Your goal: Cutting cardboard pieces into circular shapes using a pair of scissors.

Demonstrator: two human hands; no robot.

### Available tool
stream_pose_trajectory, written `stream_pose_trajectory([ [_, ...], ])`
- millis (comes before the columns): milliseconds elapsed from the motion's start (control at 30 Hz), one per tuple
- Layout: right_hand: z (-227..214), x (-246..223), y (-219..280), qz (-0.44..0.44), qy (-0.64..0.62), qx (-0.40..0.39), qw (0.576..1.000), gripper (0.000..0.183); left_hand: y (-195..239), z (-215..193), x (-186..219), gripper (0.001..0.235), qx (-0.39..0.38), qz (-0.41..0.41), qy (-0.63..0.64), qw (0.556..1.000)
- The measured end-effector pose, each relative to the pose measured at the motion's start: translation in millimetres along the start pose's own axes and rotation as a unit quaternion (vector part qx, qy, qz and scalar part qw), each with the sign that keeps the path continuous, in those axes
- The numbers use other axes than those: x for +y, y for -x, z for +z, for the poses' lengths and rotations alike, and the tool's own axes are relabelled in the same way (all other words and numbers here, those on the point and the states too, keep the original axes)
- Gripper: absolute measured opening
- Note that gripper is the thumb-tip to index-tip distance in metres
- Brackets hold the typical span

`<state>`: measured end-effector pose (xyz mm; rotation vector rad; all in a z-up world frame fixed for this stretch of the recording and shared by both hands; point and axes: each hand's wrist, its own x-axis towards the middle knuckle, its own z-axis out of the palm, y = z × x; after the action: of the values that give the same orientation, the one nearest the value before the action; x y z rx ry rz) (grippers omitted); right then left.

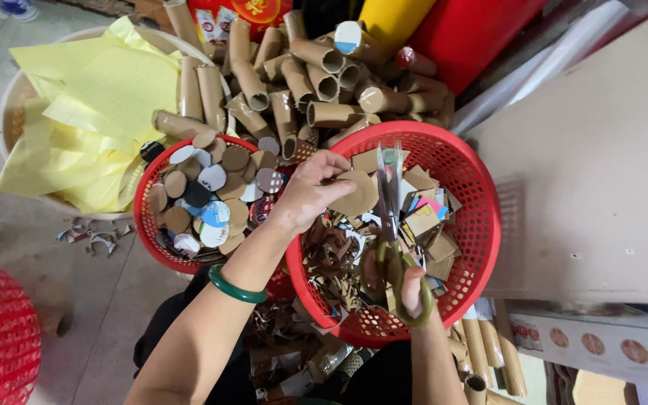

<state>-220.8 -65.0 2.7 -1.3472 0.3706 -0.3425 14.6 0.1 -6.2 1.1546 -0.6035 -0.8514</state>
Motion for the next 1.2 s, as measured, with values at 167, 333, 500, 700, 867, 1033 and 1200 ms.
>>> stream_pose_trajectory([
  [167,0.3,8.7,-0.9,-0.029,0.041,-0.004,0.999,0.132,5.5,19.0,-3.8,0.030,0.031,-0.013,0.049,0.998],
  [333,7.2,-0.7,5.0,0.003,0.103,0.032,0.994,0.132,12.3,32.5,4.3,0.024,0.072,-0.050,-0.028,0.996],
  [500,3.2,12.2,4.7,0.008,0.073,0.053,0.996,0.137,12.1,35.2,-11.5,0.021,0.054,0.017,-0.079,0.995],
  [700,-1.5,9.2,7.2,0.001,0.080,0.072,0.994,0.123,14.1,37.9,-12.2,0.022,0.061,0.025,-0.068,0.996],
  [867,-13.6,11.6,10.6,-0.008,0.101,0.067,0.993,0.117,13.6,31.7,2.3,0.020,0.048,0.035,-0.124,0.990],
  [1033,-19.8,3.1,10.4,-0.004,0.104,0.033,0.994,0.118,11.9,22.7,16.8,0.023,0.011,0.009,-0.156,0.988],
  [1200,7.4,-27.8,5.5,-0.008,0.050,0.029,0.998,0.120,17.6,33.0,16.2,0.030,0.001,-0.007,-0.330,0.944],
])
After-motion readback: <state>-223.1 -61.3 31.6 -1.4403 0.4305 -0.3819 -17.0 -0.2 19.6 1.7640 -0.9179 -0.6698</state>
